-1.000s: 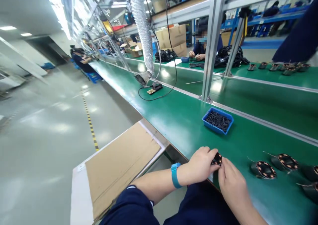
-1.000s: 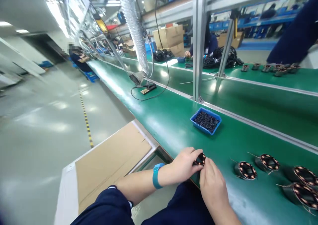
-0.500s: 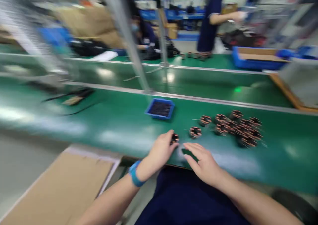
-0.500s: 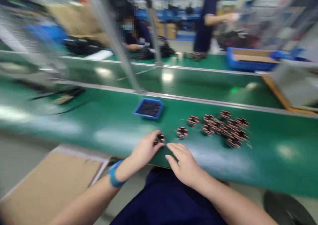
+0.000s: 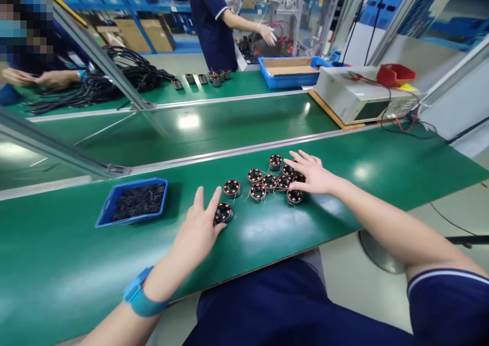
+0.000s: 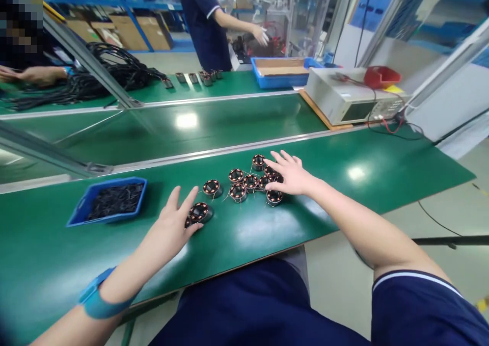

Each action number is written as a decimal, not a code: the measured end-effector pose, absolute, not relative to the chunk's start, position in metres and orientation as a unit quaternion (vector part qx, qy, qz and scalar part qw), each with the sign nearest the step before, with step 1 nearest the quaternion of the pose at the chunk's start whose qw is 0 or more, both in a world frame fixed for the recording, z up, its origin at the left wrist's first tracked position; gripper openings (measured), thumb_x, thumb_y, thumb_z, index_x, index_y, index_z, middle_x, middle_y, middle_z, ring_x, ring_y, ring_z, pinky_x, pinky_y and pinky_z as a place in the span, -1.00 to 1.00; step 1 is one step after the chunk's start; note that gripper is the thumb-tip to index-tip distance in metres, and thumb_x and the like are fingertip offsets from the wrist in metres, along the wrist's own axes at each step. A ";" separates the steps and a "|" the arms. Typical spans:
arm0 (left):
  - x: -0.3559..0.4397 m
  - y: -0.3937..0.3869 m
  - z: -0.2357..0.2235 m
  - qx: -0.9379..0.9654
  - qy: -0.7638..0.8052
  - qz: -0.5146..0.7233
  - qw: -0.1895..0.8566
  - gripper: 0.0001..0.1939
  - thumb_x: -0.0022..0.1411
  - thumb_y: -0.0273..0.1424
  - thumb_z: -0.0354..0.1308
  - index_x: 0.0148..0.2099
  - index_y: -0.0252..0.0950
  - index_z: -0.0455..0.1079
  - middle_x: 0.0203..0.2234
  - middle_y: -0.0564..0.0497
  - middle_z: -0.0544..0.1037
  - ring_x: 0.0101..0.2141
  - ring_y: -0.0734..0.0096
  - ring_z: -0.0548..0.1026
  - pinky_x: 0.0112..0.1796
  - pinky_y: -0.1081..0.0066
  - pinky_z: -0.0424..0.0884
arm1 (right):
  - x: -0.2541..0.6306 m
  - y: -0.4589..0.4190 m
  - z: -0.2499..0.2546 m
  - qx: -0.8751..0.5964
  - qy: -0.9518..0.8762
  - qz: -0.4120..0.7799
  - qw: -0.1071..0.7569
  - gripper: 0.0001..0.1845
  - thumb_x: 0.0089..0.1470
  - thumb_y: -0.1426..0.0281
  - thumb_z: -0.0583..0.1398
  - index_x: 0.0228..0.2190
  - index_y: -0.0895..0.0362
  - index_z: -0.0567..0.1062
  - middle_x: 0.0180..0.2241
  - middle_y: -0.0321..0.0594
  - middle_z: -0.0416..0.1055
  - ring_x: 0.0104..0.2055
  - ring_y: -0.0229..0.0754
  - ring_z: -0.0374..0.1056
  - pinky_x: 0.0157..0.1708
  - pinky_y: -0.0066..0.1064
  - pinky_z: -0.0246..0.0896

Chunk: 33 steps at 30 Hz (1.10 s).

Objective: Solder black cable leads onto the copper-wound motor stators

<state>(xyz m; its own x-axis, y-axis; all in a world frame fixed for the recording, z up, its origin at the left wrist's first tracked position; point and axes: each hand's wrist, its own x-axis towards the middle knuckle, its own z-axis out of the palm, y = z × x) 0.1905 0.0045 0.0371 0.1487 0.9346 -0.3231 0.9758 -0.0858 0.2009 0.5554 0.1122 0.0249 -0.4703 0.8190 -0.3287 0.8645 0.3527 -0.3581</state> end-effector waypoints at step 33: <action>0.158 -0.012 0.059 0.717 0.604 -0.194 0.289 -0.37 0.40 -0.47 -0.07 0.47 -0.12 0.05 -0.06 -0.19 0.42 -0.12 0.06 0.52 -0.06 0.12 0.50 | 0.546 0.080 0.028 0.458 0.838 -0.250 0.160 0.10 -0.05 -0.07 0.34 0.41 -0.20 0.04 0.49 -0.13 -0.26 0.47 0.47 -0.24 0.29 0.56 -0.29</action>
<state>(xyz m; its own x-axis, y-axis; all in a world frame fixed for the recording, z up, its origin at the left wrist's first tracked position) 0.1580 -0.0118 0.0590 0.1953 0.7539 -0.6273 0.9782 -0.1035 0.1802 0.5455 0.0798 0.0278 -0.5293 0.6879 -0.4967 0.8475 0.4557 -0.2721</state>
